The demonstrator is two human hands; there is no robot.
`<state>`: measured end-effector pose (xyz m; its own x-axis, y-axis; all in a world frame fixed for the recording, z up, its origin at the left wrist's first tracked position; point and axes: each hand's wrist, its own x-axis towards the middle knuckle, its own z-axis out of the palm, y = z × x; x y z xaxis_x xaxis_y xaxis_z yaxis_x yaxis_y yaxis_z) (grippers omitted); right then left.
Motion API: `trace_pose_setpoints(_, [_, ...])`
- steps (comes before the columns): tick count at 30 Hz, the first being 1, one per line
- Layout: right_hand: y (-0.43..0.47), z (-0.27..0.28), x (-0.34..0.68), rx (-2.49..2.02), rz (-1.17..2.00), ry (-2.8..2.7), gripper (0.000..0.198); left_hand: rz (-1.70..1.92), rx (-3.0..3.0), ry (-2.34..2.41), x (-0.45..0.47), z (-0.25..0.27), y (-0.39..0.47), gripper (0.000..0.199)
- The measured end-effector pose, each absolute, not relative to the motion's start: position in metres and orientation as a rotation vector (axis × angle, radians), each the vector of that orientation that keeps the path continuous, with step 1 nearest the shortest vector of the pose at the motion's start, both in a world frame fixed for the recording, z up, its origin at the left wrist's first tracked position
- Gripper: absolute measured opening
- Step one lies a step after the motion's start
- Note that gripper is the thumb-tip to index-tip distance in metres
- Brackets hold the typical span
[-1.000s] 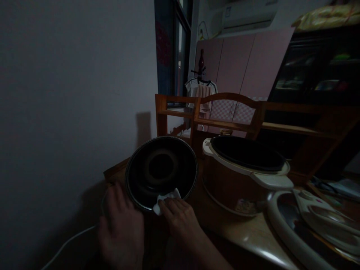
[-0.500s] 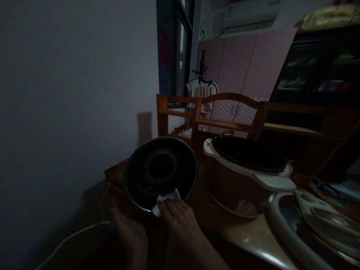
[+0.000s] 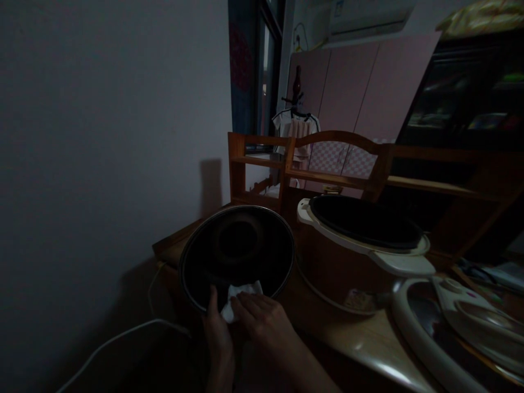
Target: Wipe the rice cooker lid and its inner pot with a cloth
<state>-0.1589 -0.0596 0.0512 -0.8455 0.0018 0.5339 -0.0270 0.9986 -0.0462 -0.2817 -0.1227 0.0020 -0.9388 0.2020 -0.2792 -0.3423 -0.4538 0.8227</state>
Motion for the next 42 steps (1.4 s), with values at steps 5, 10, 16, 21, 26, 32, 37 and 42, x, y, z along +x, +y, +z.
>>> trace_pose_setpoints(5, [-0.051,0.048,-0.152,0.031,0.100,-2.582,0.044,2.411,-0.308,1.319,-0.264,0.023,-0.118,0.049])
trace_pose_setpoints(10, [-0.041,0.048,-0.143,-0.011,0.126,-2.554,0.043,2.508,-0.272,1.099,-0.251,0.044,-0.117,0.049])
trace_pose_setpoints(16, [-0.036,0.054,-0.133,-0.056,0.136,-2.551,0.044,2.659,-0.031,1.109,-0.247,0.054,-0.117,0.043])
trace_pose_setpoints(21, [-0.047,0.057,-0.139,-0.105,0.116,-2.528,0.039,2.648,0.026,1.132,-0.248,0.067,-0.123,0.039])
trace_pose_setpoints(26, [-0.063,0.054,-0.158,-0.064,0.128,-2.497,0.037,2.633,-0.014,1.218,-0.263,0.071,-0.142,0.039])
trace_pose_setpoints(32, [-0.078,0.059,-0.170,-0.036,0.235,-2.522,0.038,2.681,0.009,1.369,-0.272,0.080,-0.162,0.034])
trace_pose_setpoints(37, [-0.076,0.067,-0.160,-0.017,0.345,-2.569,0.040,2.641,0.108,1.378,-0.263,0.089,-0.158,0.043])
trace_pose_setpoints(42, [-0.068,0.065,-0.152,-0.009,0.371,-2.596,0.047,2.734,0.232,1.379,-0.249,0.095,-0.147,0.052])
